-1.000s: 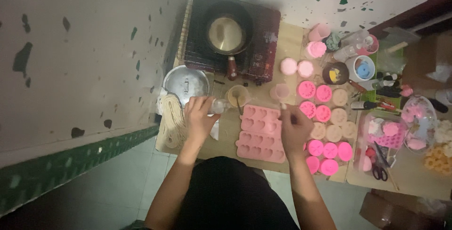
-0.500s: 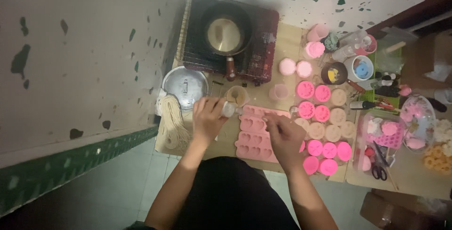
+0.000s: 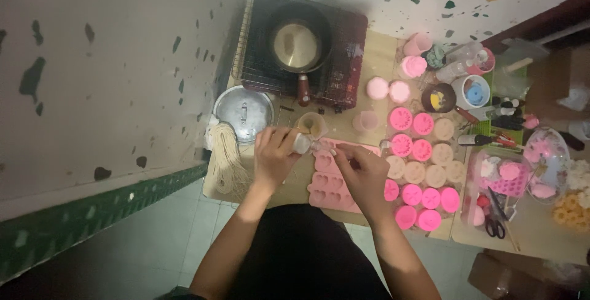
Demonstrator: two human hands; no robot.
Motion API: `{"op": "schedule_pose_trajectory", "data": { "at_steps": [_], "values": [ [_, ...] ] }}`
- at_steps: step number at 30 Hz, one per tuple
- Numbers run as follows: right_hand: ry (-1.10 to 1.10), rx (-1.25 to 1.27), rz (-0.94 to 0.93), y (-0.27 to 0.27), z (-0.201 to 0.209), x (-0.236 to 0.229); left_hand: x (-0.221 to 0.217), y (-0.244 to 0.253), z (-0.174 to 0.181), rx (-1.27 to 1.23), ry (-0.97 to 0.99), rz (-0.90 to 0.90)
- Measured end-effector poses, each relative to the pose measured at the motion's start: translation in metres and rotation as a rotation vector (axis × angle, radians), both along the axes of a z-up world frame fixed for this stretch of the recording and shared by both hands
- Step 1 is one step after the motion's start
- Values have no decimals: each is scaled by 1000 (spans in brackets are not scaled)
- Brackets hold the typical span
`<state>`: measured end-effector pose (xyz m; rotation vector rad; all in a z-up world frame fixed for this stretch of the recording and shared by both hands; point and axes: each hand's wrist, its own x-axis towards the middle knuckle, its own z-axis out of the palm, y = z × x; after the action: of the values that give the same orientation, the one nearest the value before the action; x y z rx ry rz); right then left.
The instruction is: The recorder prepares candle wicks and mixes fragrance oils into a wax container at a workstation.
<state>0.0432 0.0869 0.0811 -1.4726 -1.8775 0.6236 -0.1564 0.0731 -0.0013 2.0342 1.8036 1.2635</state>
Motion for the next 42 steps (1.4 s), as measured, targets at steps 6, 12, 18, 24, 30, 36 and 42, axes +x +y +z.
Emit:
{"op": "schedule_pose_trajectory", "data": {
  "at_steps": [6, 12, 18, 24, 30, 36, 42],
  "values": [
    [7, -22, -30, 5, -2, 1, -2, 3, -1, -21, 11, -3],
    [135, -75, -68, 8, -11, 19, -11, 10, -9, -45, 15, 15],
    [457, -247, -273, 12, -61, 79, -31, 21, -26, -102, 12, 65],
    [437, -212, -377, 21, -104, 82, -34, 23, -19, -55, -7, 148],
    [92, -114, -257, 29, -104, 53, -29, 22, -19, -52, -22, 133],
    [14, -79, -196, 28, -96, 42, -24, 21, -17, -63, -26, 122],
    [-75, 36, -117, 27, -79, 34, -22, 22, -15, -88, -21, 97]
  ]
}}
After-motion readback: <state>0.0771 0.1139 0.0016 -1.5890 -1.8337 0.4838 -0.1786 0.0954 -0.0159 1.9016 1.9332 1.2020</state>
